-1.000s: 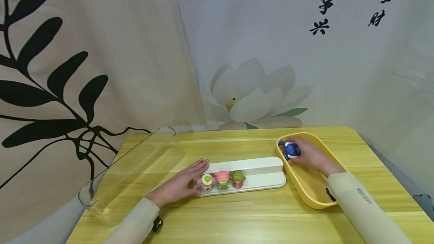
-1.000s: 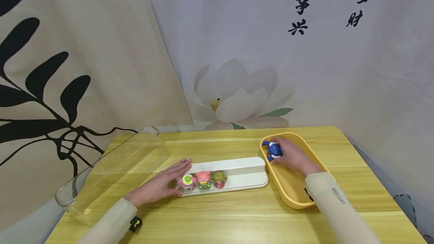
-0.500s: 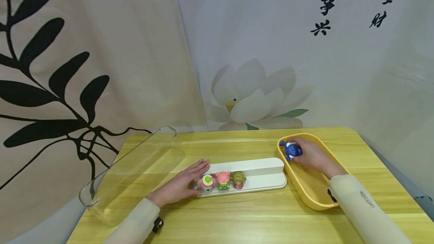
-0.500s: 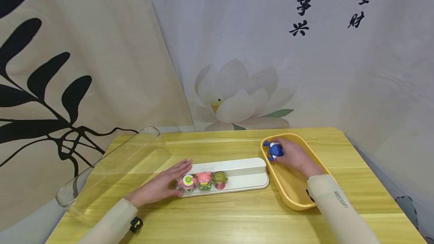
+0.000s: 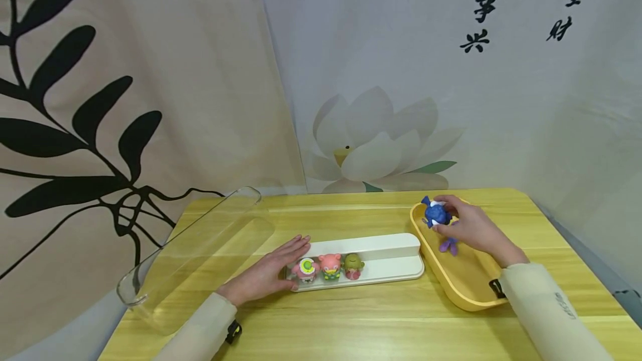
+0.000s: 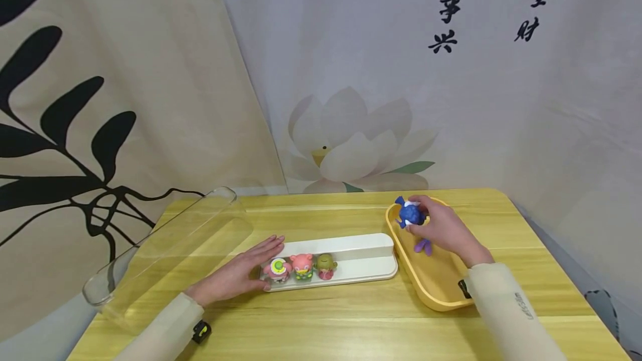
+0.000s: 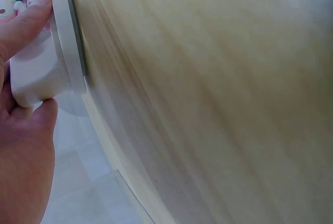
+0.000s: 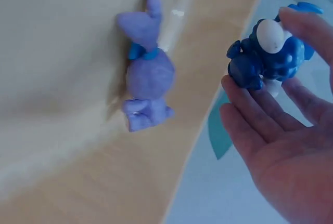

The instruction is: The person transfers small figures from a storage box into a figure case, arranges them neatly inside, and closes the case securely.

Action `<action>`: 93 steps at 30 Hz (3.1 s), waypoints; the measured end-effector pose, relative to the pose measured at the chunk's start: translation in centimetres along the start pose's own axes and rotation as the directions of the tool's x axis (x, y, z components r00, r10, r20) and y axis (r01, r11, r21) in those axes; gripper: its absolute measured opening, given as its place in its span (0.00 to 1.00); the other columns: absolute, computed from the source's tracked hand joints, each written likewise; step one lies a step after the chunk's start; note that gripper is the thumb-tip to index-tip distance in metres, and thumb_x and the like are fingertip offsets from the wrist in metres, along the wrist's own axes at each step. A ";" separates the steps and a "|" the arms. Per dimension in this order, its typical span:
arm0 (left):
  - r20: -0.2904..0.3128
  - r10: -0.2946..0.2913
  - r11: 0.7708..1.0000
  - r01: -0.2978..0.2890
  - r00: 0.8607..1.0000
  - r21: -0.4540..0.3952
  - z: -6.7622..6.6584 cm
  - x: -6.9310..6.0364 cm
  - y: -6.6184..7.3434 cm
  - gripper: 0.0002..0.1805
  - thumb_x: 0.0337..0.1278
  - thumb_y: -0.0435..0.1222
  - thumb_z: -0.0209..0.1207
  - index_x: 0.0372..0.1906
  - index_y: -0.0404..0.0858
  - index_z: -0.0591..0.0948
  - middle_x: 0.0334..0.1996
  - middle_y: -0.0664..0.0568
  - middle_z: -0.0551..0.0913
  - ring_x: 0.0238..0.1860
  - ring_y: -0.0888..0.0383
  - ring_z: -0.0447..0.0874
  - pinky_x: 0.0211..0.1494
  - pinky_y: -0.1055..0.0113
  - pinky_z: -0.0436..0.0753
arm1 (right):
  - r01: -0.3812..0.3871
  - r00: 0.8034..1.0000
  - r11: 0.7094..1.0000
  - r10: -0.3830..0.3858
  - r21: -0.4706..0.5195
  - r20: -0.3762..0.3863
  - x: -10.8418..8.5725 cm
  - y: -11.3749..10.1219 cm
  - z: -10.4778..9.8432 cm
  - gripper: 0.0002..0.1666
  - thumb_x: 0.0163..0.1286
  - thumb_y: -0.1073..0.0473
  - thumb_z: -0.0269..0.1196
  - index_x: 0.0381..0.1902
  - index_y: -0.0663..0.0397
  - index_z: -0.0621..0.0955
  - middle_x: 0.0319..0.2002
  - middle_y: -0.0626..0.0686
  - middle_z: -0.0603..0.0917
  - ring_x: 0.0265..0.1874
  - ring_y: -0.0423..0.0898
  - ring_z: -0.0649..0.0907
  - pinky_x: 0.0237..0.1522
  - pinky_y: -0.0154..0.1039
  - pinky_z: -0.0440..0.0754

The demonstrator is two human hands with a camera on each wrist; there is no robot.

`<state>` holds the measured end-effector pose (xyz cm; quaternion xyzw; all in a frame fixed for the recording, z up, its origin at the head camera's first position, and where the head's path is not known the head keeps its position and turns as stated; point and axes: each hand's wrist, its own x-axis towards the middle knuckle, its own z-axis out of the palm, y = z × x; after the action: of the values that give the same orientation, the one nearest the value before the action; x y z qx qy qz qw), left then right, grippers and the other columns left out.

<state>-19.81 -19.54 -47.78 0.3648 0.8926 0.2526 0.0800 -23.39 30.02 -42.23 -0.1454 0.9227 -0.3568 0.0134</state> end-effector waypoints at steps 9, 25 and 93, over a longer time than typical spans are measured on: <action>-0.003 0.004 1.000 -0.004 1.000 0.008 0.1 0.0 -0.1 0.54 0.54 0.38 0.75 0.82 0.39 0.57 0.83 0.47 0.51 0.83 0.49 0.45 0.80 0.48 0.57 | 0.019 1.000 0.998 -0.017 0.055 -0.024 -1.2 -1.6 -1.1 0.42 0.72 0.51 0.70 0.76 0.59 0.67 0.62 0.68 0.81 0.63 0.64 0.80 0.62 0.59 0.78; 0.008 0.000 1.000 -0.001 1.000 0.014 -0.1 -0.1 0.0 0.53 0.55 0.39 0.74 0.82 0.38 0.57 0.83 0.48 0.50 0.83 0.50 0.45 0.81 0.48 0.56 | 0.146 0.989 0.969 -0.137 0.198 -0.058 -2.5 -4.8 -1.2 0.33 0.75 0.59 0.66 0.74 0.60 0.70 0.62 0.63 0.80 0.60 0.49 0.82 0.58 0.20 0.76; 0.011 0.010 1.000 -0.010 1.000 0.014 -0.2 -0.1 0.2 0.51 0.58 0.39 0.73 0.82 0.38 0.58 0.84 0.52 0.49 0.83 0.51 0.44 0.82 0.50 0.56 | 0.206 0.938 0.937 -0.271 0.280 0.215 -5.4 -6.9 10.1 0.31 0.84 0.54 0.53 0.79 0.56 0.65 0.72 0.64 0.72 0.68 0.59 0.75 0.66 0.32 0.75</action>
<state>-19.68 -19.59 -47.58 0.3712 0.8921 0.2447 0.0811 -15.16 20.09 -45.63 -0.2979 0.8356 -0.4496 0.1045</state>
